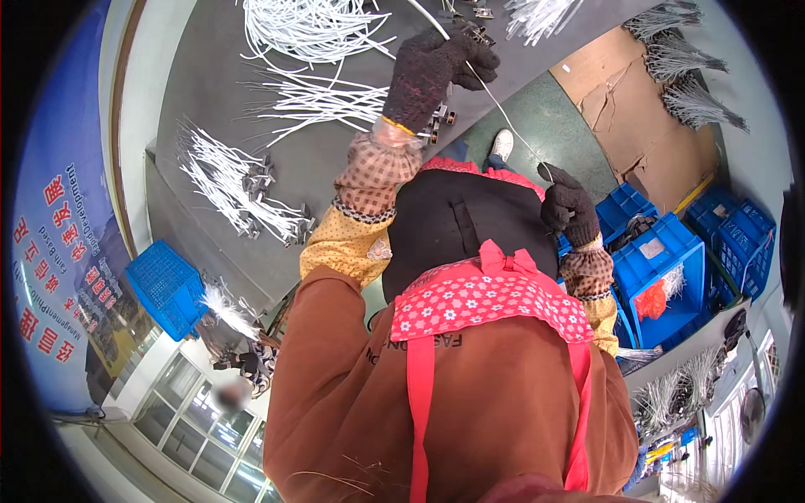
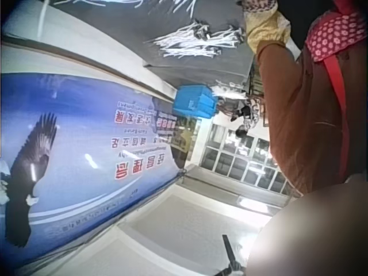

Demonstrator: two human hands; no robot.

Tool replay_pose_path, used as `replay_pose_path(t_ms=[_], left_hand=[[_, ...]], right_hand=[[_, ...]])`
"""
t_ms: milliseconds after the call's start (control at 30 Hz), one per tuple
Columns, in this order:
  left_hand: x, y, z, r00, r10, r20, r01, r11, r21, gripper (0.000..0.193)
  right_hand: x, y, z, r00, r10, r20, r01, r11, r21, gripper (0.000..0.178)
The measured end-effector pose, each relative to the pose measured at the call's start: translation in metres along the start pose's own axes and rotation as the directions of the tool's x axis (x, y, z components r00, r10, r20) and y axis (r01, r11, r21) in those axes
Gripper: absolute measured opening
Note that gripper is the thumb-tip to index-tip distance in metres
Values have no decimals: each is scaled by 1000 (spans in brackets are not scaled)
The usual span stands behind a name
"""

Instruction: Manually sorting and bundling white electrical wires at a production workbench.

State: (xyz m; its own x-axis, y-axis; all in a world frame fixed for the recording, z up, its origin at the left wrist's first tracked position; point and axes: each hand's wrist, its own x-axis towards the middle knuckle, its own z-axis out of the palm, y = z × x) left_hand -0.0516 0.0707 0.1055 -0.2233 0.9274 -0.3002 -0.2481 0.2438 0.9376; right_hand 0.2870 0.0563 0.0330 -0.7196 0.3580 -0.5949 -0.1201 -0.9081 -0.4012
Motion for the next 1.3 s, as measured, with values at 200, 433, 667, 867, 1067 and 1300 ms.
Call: replay_pose_path(t_ms=[200,433,667,867,1067,1300], left_hand=[[-1,-6,-17,979,-135,-151,107,977,-185,41],[-25,-9,-21,967,-247,-68,192,876,-442,54],[-62,-71,1,993,-79,-92,77,997,-24,46],[-78,-64,-30,985,-62,-159,67,997,28,46],[-71,-39,-40,964,102,-246,-68,988,141,37],[-81,-37,-51,905,-274,-325,142,916,-376,42]], right_hand=[[0,-2,3,999,6,-40,-8,999,-53,51],[10,-10,-2,998,-12,-62,1,985,-172,44],[80,-16,63,994,55,91,-22,943,-333,44],[110,-10,80,961,3,275,166,791,-589,36],[135,-5,119,969,67,238,39,908,-417,51],[163,6,115,945,239,222,-123,892,-435,60]])
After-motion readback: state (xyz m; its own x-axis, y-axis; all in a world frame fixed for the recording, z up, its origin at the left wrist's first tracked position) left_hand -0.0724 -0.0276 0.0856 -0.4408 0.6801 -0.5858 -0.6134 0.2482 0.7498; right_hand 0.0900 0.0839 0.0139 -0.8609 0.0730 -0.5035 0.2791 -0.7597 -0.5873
